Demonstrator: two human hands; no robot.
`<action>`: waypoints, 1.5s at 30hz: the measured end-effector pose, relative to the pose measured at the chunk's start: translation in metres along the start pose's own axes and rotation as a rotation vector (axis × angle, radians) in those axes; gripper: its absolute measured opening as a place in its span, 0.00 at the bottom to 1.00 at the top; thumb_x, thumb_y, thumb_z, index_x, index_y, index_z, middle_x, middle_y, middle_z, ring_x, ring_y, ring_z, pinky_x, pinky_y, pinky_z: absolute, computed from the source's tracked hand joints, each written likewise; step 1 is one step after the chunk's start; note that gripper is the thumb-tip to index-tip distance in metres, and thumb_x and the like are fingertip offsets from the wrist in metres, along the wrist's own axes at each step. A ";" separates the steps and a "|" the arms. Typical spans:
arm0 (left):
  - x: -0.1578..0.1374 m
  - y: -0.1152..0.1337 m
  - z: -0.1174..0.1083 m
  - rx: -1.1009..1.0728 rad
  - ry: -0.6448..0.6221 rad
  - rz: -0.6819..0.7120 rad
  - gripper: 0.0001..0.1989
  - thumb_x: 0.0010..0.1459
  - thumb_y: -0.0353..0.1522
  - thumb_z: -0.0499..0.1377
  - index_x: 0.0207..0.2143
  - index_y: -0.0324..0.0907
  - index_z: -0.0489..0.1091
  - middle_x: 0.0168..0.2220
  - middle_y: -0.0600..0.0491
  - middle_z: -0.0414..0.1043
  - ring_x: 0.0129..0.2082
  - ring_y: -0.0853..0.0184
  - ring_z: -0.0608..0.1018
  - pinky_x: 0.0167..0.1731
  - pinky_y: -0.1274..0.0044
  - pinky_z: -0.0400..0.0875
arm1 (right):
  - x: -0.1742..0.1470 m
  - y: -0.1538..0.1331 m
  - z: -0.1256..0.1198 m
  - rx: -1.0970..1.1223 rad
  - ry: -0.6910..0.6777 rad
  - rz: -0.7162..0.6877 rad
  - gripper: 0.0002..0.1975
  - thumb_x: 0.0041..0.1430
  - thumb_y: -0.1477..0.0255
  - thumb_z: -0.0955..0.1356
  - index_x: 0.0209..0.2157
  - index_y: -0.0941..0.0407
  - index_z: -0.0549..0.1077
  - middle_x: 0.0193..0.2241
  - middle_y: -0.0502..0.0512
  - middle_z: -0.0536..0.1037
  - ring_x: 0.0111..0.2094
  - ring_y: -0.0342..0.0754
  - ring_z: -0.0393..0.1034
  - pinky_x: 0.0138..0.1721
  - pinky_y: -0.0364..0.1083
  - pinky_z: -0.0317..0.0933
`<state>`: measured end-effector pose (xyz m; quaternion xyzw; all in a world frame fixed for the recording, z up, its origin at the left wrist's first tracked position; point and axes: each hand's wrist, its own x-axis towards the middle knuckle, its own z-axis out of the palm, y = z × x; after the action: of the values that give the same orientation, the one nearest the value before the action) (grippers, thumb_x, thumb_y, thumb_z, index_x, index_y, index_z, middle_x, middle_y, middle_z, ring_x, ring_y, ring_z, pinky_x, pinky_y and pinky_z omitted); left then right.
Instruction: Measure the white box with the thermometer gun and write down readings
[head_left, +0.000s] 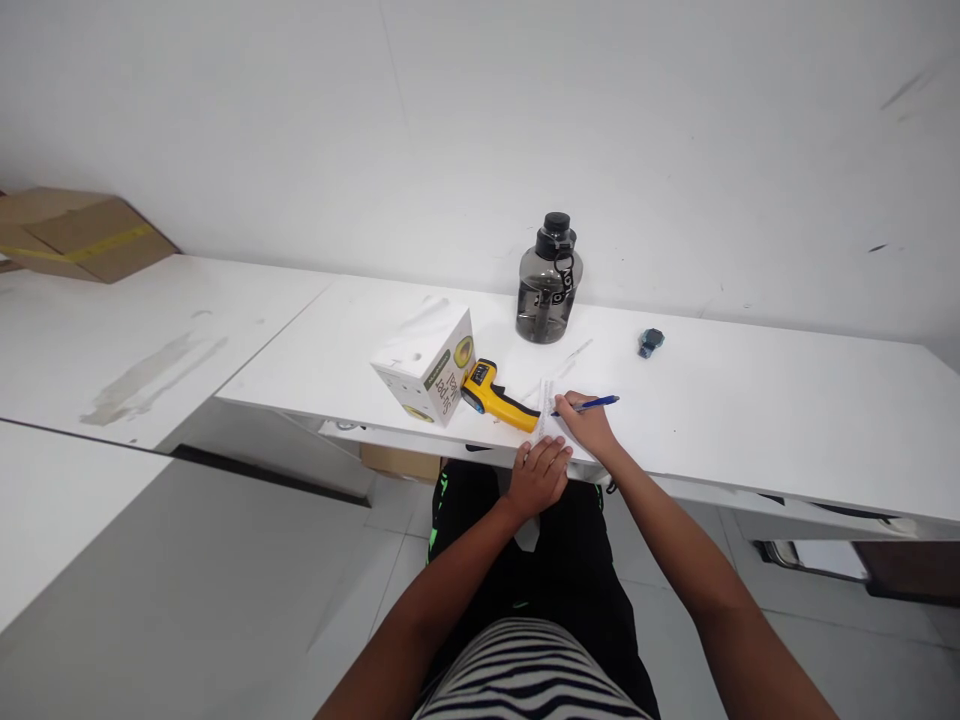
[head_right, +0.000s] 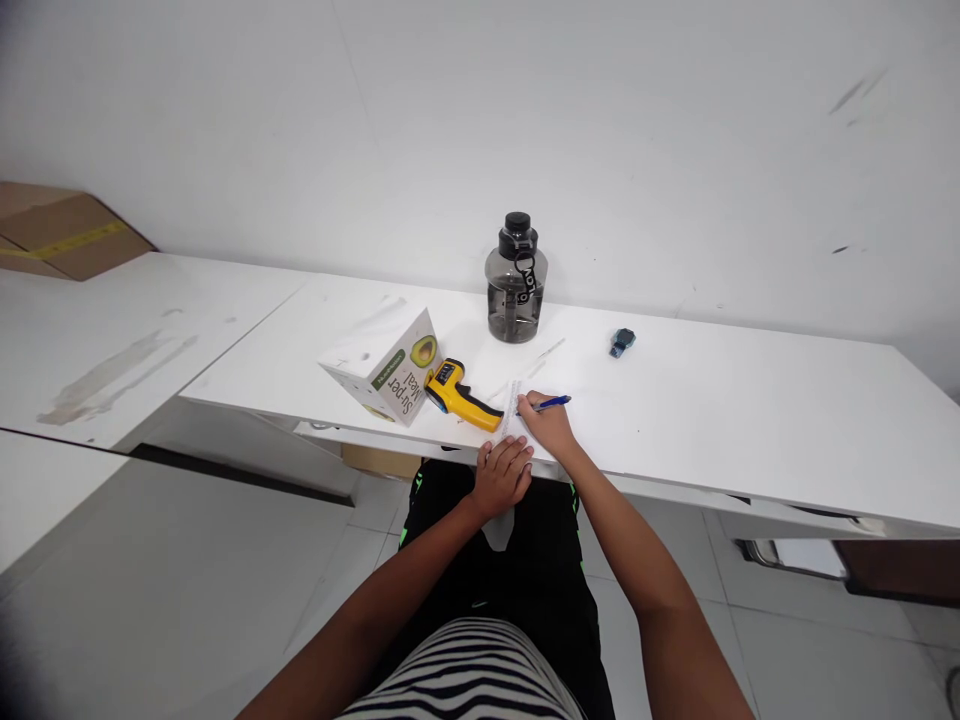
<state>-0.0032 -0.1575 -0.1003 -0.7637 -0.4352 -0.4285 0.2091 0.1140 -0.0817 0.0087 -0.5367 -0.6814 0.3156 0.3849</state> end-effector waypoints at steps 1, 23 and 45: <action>-0.001 0.000 0.000 -0.001 -0.004 -0.002 0.19 0.54 0.32 0.58 0.50 0.44 0.69 0.48 0.50 0.75 0.52 0.64 0.72 0.62 0.67 0.44 | 0.000 -0.001 0.000 -0.005 -0.001 0.001 0.19 0.58 0.60 0.61 0.19 0.55 0.67 0.18 0.49 0.70 0.23 0.45 0.63 0.27 0.44 0.56; -0.002 0.000 -0.005 0.003 -0.090 -0.014 0.20 0.55 0.33 0.57 0.52 0.45 0.67 0.51 0.49 0.72 0.54 0.63 0.70 0.62 0.66 0.44 | -0.001 -0.006 -0.005 0.107 0.295 0.069 0.19 0.58 0.54 0.62 0.35 0.55 0.73 0.34 0.54 0.76 0.37 0.50 0.69 0.42 0.47 0.60; 0.002 -0.002 -0.022 0.029 -0.184 0.010 0.24 0.56 0.33 0.55 0.56 0.44 0.63 0.55 0.49 0.68 0.58 0.62 0.66 0.60 0.65 0.52 | 0.004 0.009 0.005 0.278 0.253 0.137 0.22 0.57 0.61 0.60 0.49 0.57 0.67 0.39 0.57 0.78 0.26 0.45 0.73 0.37 0.48 0.65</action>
<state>-0.0143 -0.1707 -0.0869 -0.7988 -0.4549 -0.3493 0.1814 0.1137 -0.0754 -0.0009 -0.5589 -0.5393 0.3621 0.5154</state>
